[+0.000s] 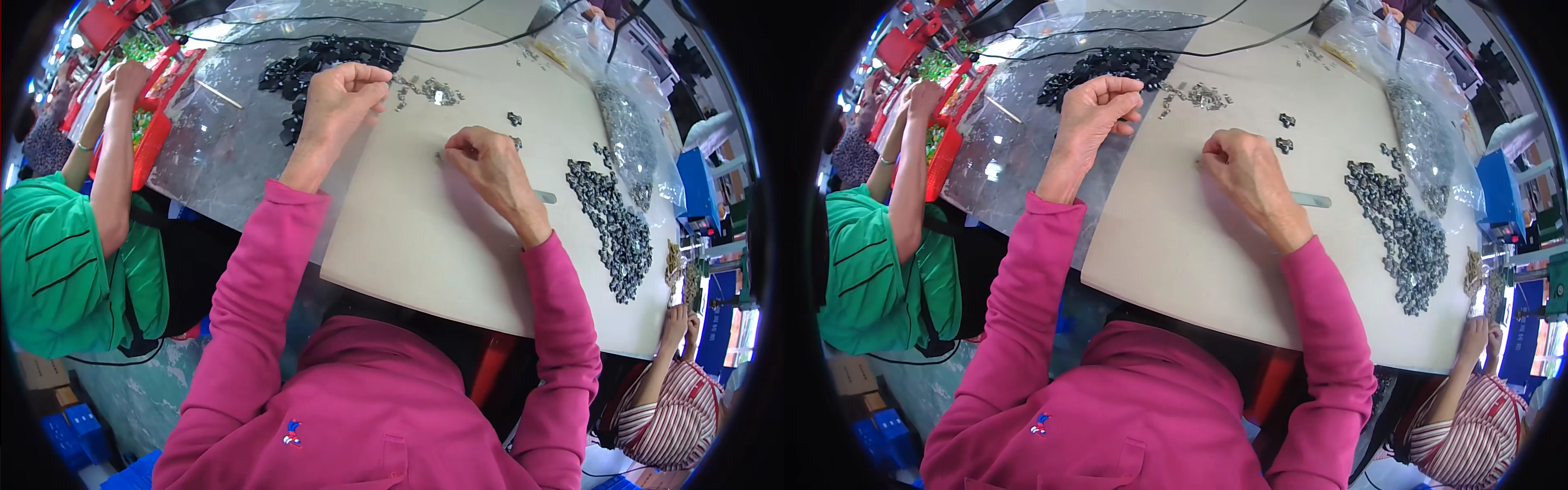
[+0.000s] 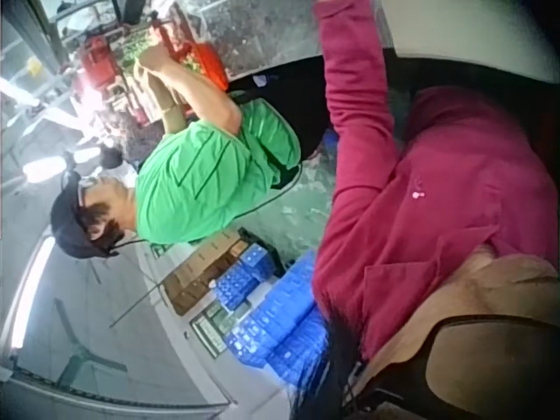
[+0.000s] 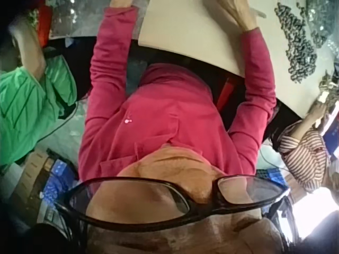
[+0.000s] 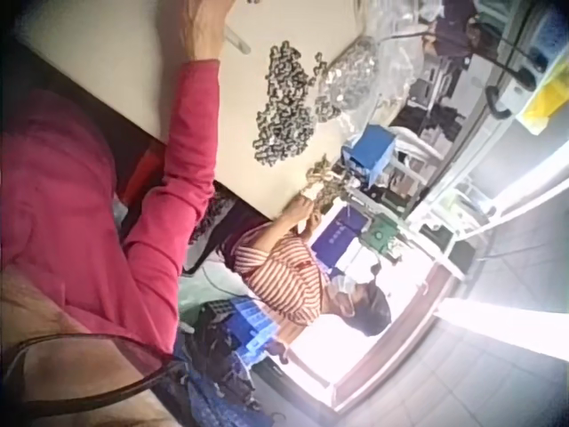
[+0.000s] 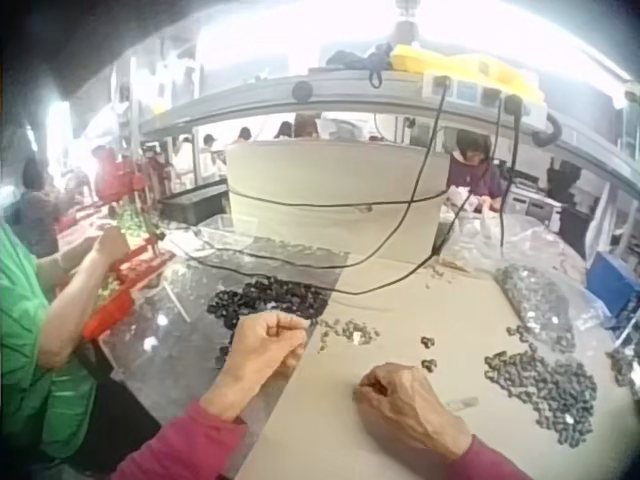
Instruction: The person assembles small components by attaching metal clips to plastic pieces by hand and pressing them with a handheld punch tool.
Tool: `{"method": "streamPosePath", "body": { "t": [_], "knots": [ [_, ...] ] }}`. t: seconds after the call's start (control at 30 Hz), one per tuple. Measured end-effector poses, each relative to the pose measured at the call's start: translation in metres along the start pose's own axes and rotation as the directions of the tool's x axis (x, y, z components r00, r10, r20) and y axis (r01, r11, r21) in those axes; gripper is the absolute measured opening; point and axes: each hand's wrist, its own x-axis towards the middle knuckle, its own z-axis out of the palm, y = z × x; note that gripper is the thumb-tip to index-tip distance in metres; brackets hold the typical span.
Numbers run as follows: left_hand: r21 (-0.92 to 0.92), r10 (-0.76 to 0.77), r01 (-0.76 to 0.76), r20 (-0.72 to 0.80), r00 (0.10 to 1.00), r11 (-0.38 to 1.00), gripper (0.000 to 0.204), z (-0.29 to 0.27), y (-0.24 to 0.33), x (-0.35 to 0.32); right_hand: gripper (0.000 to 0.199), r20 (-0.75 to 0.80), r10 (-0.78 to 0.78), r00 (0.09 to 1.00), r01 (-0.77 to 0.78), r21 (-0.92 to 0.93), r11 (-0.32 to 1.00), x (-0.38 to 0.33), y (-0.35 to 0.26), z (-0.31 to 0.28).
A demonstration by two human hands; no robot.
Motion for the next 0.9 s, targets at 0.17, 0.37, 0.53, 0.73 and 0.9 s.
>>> {"method": "streamPosePath", "body": {
  "t": [0.17, 0.37, 0.53, 0.73, 0.9],
  "knots": [
    [0.388, 0.178, -0.168, 0.010, 0.984, 0.906, 0.014, -0.016, -0.001, 0.014, 0.016, 0.057, 0.041, 0.998, -0.033, -0.143, 0.989, -0.001, -0.011, 0.014],
    [0.567, 0.310, -0.353, 0.175, 0.934, 0.744, 0.016, -0.007, -0.013, 0.037, 0.014, -0.007, 0.112, 0.994, -0.112, -0.190, 0.975, 0.013, 0.015, 0.012],
    [0.672, 0.407, -0.449, 0.233, 0.883, 0.589, 0.016, 0.002, -0.020, 0.049, 0.015, -0.176, 0.035, 0.984, -0.068, -0.183, 0.981, 0.019, 0.021, 0.006],
    [0.709, 0.362, -0.336, 0.121, 0.924, 0.620, 0.015, -0.028, -0.013, 0.062, 0.016, -0.187, 0.083, 0.979, -0.118, -0.181, 0.976, 0.027, 0.030, 0.006],
    [0.730, 0.301, -0.328, 0.175, 0.938, 0.599, 0.015, -0.050, -0.009, 0.055, 0.017, -0.205, 0.178, 0.962, -0.214, -0.168, 0.962, 0.041, 0.044, -0.004]
  ]
}}
